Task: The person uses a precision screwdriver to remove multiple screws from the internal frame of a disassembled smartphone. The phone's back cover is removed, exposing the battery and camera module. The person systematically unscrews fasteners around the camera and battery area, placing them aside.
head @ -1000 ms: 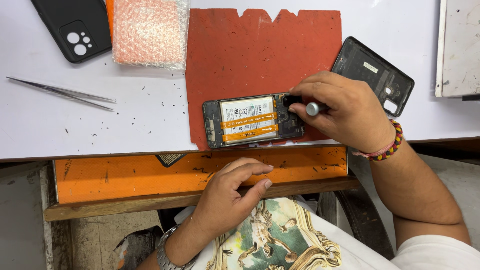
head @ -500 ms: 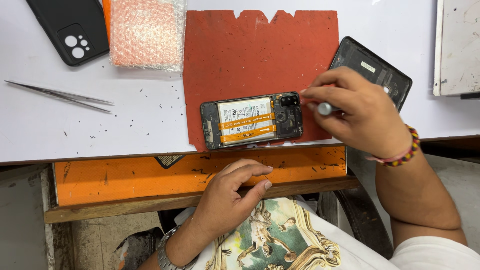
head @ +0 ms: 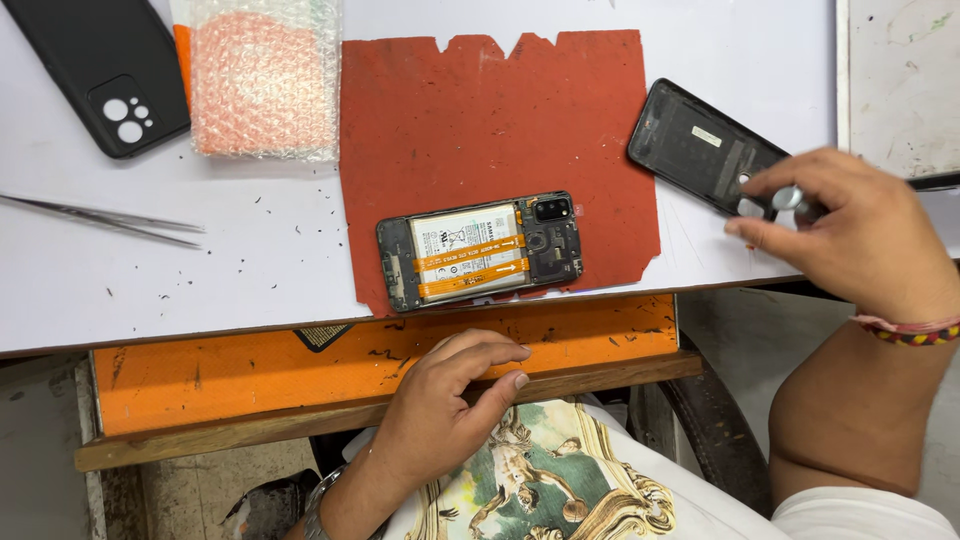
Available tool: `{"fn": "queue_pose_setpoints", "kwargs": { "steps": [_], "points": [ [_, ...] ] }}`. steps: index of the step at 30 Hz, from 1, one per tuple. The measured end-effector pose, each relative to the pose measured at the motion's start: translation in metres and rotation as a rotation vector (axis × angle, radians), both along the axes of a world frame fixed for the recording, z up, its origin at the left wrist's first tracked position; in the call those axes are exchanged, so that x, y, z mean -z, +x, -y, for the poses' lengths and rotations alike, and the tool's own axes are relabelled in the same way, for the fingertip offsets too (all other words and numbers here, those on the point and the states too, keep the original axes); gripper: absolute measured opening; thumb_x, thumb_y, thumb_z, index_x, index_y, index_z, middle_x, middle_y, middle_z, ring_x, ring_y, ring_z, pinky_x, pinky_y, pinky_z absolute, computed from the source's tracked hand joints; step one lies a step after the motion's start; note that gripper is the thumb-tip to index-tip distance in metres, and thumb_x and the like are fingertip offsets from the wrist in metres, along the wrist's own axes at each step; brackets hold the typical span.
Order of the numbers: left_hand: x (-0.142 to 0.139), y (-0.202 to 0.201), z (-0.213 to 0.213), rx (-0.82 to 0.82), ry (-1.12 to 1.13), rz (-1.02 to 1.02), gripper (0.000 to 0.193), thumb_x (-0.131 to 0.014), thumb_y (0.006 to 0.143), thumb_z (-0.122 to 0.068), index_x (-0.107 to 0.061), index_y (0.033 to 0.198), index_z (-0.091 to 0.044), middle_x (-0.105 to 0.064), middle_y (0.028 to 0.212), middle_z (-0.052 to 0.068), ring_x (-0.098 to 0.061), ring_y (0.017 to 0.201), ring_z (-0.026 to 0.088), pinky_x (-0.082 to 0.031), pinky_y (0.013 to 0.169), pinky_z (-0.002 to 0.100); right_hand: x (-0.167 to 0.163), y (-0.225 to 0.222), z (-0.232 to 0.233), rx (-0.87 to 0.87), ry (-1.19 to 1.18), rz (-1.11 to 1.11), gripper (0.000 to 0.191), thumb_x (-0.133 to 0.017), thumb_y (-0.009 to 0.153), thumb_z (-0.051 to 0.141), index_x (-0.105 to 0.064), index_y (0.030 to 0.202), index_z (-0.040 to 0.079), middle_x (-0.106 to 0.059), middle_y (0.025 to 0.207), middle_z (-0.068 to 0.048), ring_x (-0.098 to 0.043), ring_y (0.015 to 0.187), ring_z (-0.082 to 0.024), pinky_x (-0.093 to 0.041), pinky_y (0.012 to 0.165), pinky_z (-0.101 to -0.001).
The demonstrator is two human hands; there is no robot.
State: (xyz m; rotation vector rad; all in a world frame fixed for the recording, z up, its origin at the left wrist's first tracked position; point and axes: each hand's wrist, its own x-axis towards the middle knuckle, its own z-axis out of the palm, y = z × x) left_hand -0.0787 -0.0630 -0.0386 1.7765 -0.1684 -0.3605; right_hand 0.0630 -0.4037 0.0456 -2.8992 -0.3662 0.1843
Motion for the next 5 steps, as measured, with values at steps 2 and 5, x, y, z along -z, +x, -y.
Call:
{"fn": "queue_pose_setpoints", "kwargs": {
  "steps": [2,5],
  "points": [
    [0.0,0.001,0.0,-0.002,0.013,0.0,0.027,-0.069,0.094,-0.024,-0.075,0.111,-0.005,-0.075,0.111,0.009,-0.073,0.105,0.024,-0.057,0.089,0.036,0.01,-0.007,0.011,0.023,0.003,-0.024,0.038,-0.087,0.079,0.028,-0.077,0.111,0.01,-0.072,0.107,-0.006,-0.065,0.078,-0.017,-0.055,0.069,-0.0307],
    [0.0,0.001,0.0,-0.009,0.028,0.002,0.028,-0.07,0.093,-0.025,-0.075,0.112,-0.006,-0.075,0.111,0.009,-0.073,0.104,0.024,-0.057,0.089,0.036,0.024,-0.013,0.025,0.06,0.028,-0.038,0.036,-0.086,0.082,0.028,-0.077,0.112,0.01,-0.072,0.105,-0.006,-0.067,0.082,-0.017,-0.056,0.07,-0.0304]
  ]
}}
